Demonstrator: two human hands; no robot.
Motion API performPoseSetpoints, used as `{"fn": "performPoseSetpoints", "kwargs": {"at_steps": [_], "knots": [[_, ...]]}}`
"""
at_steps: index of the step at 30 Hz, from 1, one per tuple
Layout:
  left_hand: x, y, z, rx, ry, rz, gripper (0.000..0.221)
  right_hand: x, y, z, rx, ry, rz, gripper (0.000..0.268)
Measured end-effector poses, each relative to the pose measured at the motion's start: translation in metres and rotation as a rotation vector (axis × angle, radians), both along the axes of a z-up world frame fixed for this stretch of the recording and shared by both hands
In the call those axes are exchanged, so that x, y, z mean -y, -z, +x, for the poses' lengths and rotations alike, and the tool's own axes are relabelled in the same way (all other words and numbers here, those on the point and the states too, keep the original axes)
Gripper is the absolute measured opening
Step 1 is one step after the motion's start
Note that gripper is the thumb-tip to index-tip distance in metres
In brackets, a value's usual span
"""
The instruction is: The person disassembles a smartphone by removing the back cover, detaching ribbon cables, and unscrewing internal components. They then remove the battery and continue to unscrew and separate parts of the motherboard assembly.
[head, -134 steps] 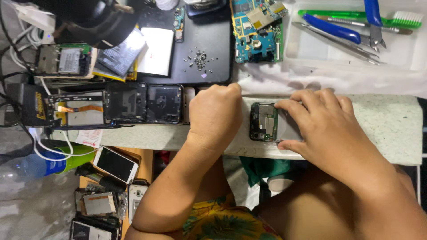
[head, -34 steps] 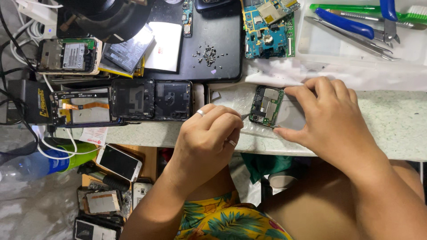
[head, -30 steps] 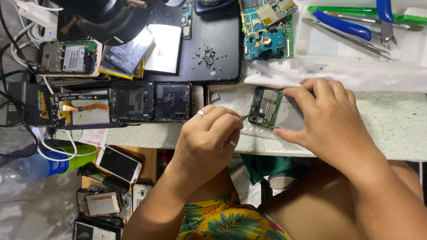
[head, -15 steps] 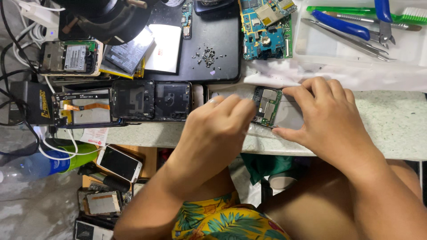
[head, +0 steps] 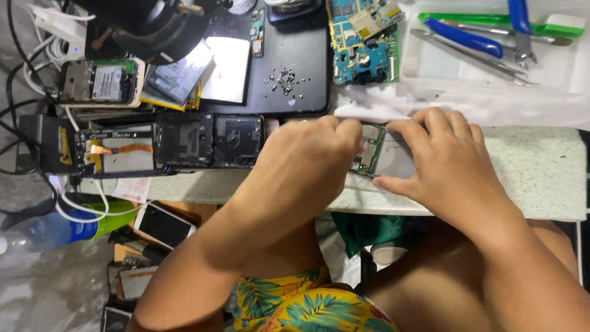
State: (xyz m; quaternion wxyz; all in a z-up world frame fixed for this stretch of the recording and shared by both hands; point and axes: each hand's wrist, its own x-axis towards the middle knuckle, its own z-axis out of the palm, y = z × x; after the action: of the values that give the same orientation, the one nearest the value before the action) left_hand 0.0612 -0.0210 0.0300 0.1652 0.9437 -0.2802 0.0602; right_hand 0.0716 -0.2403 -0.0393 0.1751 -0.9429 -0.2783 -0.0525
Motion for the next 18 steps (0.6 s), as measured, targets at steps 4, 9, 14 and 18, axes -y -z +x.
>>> {"fn": "performPoseSetpoints", "kwargs": {"at_steps": [4,9,14,18], "knots": [[0.0008,-0.0023,-0.0060,0.117,0.124,0.014,0.013,-0.0003,-0.0005,0.0006,-0.016,-0.003,0.005,0.074],[0.0018,0.0010,-0.0066,0.095,0.075,-0.032,0.011,0.0002,0.0000,0.0007,-0.010,0.004,-0.006,0.076],[0.0031,0.0015,0.0003,-0.058,-0.037,0.021,0.006,0.0005,-0.0003,0.0024,-0.061,0.006,0.007,0.075],[-0.0016,-0.0035,-0.0019,-0.098,0.083,-0.105,0.012,0.0026,0.0034,0.0025,-0.030,-0.004,0.033,0.077]]}}
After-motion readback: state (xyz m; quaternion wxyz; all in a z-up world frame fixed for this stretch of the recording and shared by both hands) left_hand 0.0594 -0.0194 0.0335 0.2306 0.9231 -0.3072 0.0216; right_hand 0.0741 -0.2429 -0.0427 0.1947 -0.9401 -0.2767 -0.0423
